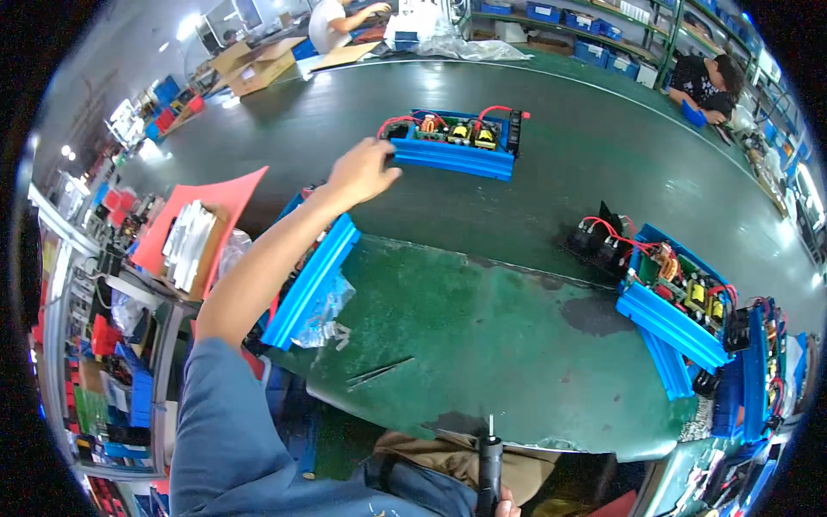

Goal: Assembling electronic components into blue housings on a factory production line.

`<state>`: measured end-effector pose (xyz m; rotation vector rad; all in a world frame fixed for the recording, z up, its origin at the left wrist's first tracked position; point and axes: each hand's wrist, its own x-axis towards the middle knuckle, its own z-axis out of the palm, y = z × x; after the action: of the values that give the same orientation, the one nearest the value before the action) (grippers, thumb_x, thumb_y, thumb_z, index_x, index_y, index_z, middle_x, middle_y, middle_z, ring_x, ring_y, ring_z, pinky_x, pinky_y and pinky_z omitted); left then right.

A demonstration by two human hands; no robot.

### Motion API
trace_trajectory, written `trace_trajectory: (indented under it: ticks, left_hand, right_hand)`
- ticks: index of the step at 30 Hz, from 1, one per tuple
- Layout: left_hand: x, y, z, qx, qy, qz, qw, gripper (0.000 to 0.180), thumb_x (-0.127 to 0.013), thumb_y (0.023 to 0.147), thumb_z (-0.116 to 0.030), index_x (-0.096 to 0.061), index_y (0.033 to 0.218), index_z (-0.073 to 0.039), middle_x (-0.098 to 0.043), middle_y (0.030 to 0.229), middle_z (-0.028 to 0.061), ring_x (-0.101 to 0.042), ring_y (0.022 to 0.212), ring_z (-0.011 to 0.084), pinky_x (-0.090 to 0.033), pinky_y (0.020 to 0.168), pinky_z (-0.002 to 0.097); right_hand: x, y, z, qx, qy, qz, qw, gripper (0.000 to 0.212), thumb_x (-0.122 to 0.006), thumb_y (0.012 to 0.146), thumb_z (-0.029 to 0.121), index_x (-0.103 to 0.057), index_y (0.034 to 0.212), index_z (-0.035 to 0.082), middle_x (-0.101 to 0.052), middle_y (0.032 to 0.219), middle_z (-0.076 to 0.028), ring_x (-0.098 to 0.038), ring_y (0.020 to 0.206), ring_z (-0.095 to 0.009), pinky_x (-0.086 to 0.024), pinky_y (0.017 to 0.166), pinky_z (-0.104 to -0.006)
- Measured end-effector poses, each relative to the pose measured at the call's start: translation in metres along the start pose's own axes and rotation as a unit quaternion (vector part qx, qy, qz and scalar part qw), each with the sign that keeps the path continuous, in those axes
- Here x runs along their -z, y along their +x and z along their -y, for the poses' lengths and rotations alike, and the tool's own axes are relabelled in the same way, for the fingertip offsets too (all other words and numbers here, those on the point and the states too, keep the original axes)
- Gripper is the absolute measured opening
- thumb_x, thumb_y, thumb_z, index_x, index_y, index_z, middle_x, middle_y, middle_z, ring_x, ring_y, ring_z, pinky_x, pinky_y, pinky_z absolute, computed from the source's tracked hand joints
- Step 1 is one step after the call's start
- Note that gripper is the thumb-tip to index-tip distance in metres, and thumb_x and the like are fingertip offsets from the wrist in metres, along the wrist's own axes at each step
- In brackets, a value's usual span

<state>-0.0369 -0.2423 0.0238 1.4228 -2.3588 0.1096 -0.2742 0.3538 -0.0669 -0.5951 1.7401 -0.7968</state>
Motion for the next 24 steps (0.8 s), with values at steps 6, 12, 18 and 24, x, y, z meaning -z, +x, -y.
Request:
trace_trajectory:
  ticks: [6, 12, 18, 24]
  left_hand:
    - [0.079, -0.133, 0.133, 0.196, 0.045, 0.045, 0.978, 0.043, -0.051, 0.1, -0.036, -0.068, 0.112, 0.002, -0.067, 0.115, 0.0287, -0.063, 0.111, 0.0453, -0.049, 0.096, 0.0533]
    - [0.103, -0.188, 0.16, 0.17, 0.049, 0.21, 0.962, 0.047, -0.046, 0.104, -0.038, -0.07, 0.104, 0.003, -0.069, 0.107, 0.0289, -0.065, 0.105, 0.0473, -0.049, 0.095, 0.0529]
    - [0.109, -0.202, 0.161, 0.18, 0.059, 0.25, 0.95, 0.038, -0.056, 0.101, -0.035, -0.07, 0.105, 0.0, -0.07, 0.104, 0.0272, -0.066, 0.104, 0.045, -0.05, 0.088, 0.0525]
    - [0.156, -0.172, 0.089, 0.104, 0.108, 0.21, 0.966, 0.035, -0.056, 0.1, -0.031, -0.071, 0.094, 0.001, -0.072, 0.095, 0.0224, -0.068, 0.095, 0.0416, -0.051, 0.085, 0.0511]
  right_hand:
    - [0.024, 0.028, -0.022, 0.131, -0.035, -0.031, 0.99, 0.062, -0.028, 0.106, 0.053, -0.064, 0.114, 0.003, -0.062, 0.082, -0.006, -0.051, 0.068, -0.019, -0.041, 0.061, -0.0363]
    - [0.077, 0.054, 0.067, 0.282, -0.184, -0.144, 0.93, 0.052, -0.068, 0.094, 0.038, -0.059, 0.12, -0.006, -0.067, 0.087, -0.013, -0.062, 0.077, -0.024, -0.051, 0.076, -0.0385]
    - [0.099, 0.062, 0.121, 0.413, -0.358, -0.375, 0.749, 0.031, -0.067, 0.092, 0.005, -0.058, 0.12, -0.005, -0.061, 0.098, -0.021, -0.061, 0.089, -0.035, -0.049, 0.082, -0.044]
    - [0.065, 0.046, 0.014, 0.456, -0.338, -0.146, 0.81, 0.006, -0.066, 0.093, 0.007, -0.067, 0.089, 0.004, -0.065, 0.08, -0.018, -0.064, 0.069, -0.036, -0.054, 0.064, -0.041]
